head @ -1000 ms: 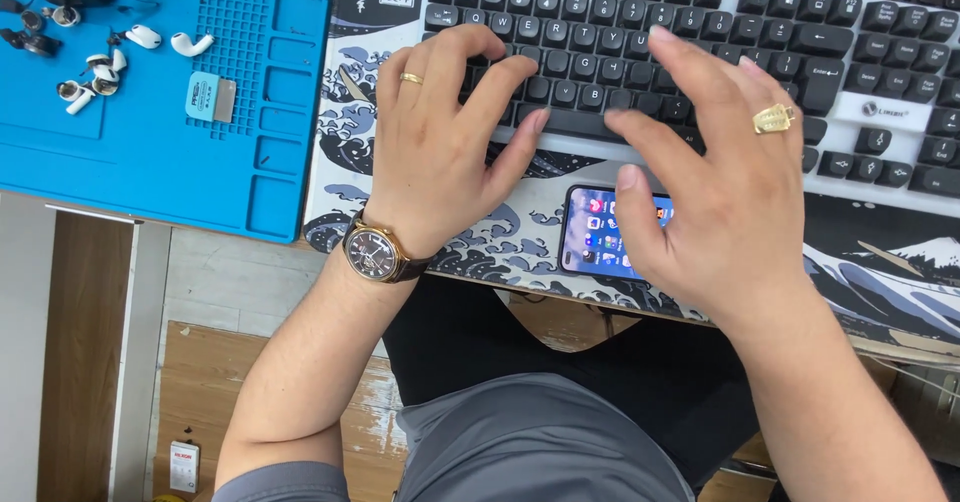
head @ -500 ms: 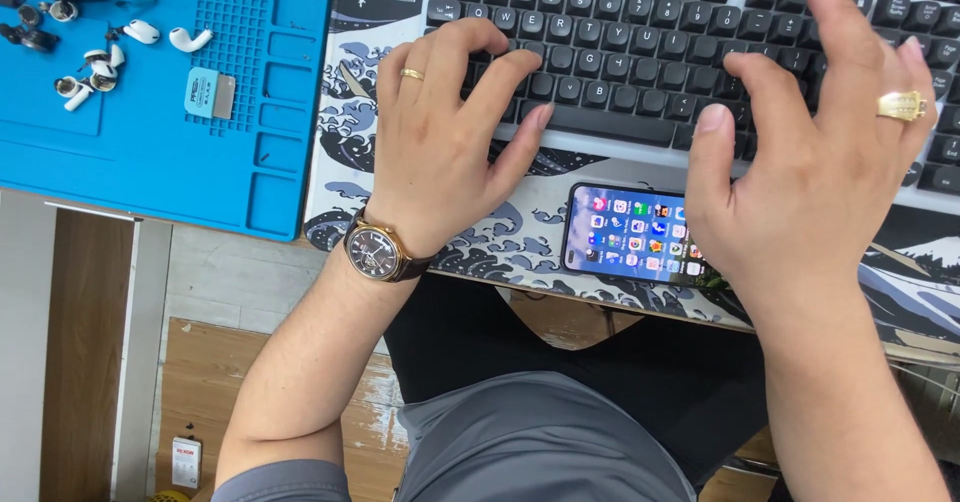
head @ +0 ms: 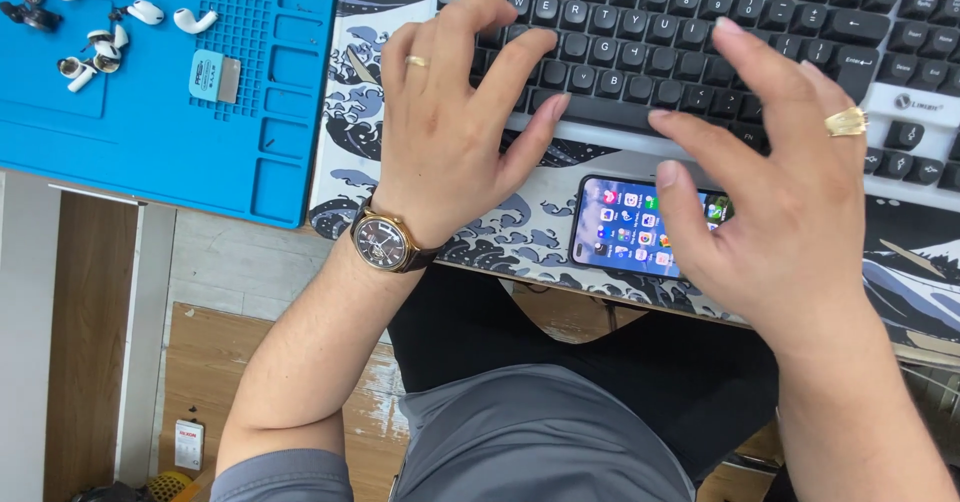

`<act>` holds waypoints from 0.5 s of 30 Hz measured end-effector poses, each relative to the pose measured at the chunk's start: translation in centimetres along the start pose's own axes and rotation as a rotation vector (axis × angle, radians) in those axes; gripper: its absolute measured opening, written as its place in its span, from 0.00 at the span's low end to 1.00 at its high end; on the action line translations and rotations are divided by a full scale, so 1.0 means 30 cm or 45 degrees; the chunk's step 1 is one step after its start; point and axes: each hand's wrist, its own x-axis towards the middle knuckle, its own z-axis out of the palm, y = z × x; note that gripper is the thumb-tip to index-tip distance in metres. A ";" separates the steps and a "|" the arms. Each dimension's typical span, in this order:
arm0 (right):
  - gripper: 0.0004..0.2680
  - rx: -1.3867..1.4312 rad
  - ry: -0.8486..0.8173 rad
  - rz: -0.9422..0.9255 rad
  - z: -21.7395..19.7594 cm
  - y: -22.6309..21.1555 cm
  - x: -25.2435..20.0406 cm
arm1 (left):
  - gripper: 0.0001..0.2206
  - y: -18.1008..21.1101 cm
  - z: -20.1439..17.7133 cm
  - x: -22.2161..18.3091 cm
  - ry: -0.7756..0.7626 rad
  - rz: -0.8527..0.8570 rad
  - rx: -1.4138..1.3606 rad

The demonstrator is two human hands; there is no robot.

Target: The person is typing on a keyboard, using a mouse, and inspecting a small electronic component at a repair bench.

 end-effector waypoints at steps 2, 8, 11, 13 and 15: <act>0.07 0.000 0.036 -0.030 -0.005 0.012 -0.001 | 0.15 -0.002 0.002 0.004 -0.012 0.009 -0.002; 0.12 -0.357 0.020 0.046 -0.007 0.045 0.032 | 0.16 -0.002 0.012 0.007 0.017 0.022 0.029; 0.15 -0.525 0.017 0.055 -0.003 0.057 0.047 | 0.17 -0.005 0.019 0.009 0.005 0.008 0.067; 0.15 -0.379 -0.053 0.103 -0.002 0.049 0.048 | 0.21 -0.009 0.024 0.016 0.003 0.017 0.088; 0.15 -0.273 -0.058 0.107 -0.015 0.023 0.039 | 0.25 -0.004 0.035 0.025 -0.008 0.020 0.173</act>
